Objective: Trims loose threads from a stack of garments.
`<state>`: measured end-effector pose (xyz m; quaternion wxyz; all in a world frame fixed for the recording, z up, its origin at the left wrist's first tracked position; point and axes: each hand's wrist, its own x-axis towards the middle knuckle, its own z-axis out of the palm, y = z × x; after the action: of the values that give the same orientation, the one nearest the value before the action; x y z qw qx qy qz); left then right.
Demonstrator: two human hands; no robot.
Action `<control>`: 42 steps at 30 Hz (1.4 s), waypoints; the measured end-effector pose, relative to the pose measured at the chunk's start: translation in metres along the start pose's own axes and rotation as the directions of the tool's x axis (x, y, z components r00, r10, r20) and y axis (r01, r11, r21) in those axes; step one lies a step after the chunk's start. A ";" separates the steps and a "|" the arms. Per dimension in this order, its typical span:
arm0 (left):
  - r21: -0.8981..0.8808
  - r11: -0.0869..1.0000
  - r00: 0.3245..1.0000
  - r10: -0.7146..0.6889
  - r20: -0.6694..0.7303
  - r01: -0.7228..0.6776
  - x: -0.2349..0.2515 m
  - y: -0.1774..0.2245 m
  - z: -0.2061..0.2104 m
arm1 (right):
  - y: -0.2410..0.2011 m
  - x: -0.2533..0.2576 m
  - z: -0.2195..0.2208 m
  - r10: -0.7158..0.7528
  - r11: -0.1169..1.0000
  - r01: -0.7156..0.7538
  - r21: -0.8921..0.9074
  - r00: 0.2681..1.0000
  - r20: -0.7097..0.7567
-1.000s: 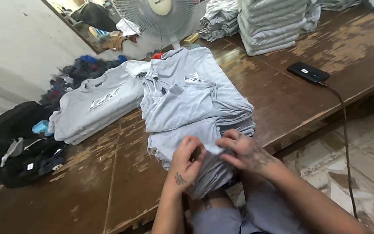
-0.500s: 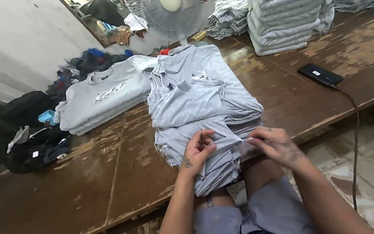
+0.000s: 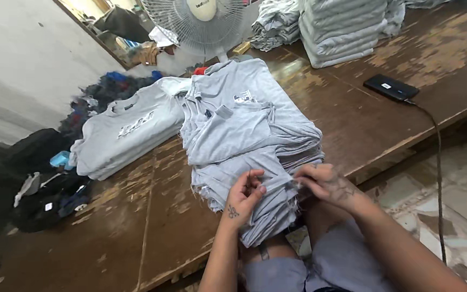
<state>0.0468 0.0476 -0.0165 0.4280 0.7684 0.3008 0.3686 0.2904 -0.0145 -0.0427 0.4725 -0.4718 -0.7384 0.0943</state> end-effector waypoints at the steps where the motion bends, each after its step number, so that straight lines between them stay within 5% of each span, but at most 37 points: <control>1: 0.036 0.999 1.000 -0.023 0.016 0.023 -0.002 0.002 -0.002 | 0.003 -0.009 -0.011 -0.005 1.000 0.005 0.010 1.000 0.019; 9: -0.070 0.996 0.998 -0.052 0.031 0.054 0.006 0.001 -0.004 | -0.011 -0.017 -0.042 0.246 0.967 -0.235 -0.100 0.962 0.121; 13: -0.065 0.997 0.997 -0.048 0.062 0.052 0.006 0.004 -0.001 | -0.027 0.016 0.003 0.139 0.988 -0.147 0.054 0.981 0.135; 16: 0.088 0.992 0.989 -0.095 0.117 0.085 -0.001 0.010 -0.003 | -0.019 0.015 0.025 0.008 0.999 -0.008 -0.036 1.000 -0.006; 19: 0.276 0.955 0.972 -0.163 0.167 0.112 -0.010 0.015 -0.008 | -0.013 -0.001 0.011 0.024 0.994 -0.021 -0.111 0.999 0.027; 22: 0.532 0.845 0.967 -0.173 0.186 0.049 -0.014 0.031 -0.010 | -0.010 -0.015 -0.001 -0.023 0.992 0.025 -0.120 1.000 0.020; 24: 0.694 0.713 0.979 -0.053 0.196 -0.101 -0.012 0.047 -0.005 | -0.011 -0.020 -0.004 -0.082 0.991 0.078 -0.109 0.996 -0.032; 27: 0.757 0.551 0.936 0.196 0.293 -0.352 -0.005 0.070 0.003 | -0.015 -0.026 -0.003 -0.111 0.983 0.097 -0.154 0.990 -0.086; 30: 0.772 0.420 0.878 0.260 0.401 -0.477 0.002 0.085 0.014 | -0.020 -0.027 -0.002 -0.116 0.979 0.096 -0.181 0.988 -0.104; 34: 0.826 0.284 0.867 0.269 0.420 -0.488 0.008 0.079 0.019 | -0.027 -0.024 0.000 -0.129 0.980 0.108 -0.166 0.984 -0.124; 42: 0.858 0.267 0.888 0.280 0.366 -0.438 0.004 0.071 0.019 | -0.034 -0.022 0.004 -0.141 0.987 0.154 0.048 0.969 -0.201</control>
<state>0.0750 0.0107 0.0406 -0.1545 0.9436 0.2414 0.1659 0.2691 -0.0493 -0.0385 0.5637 -0.4074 -0.7177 0.0350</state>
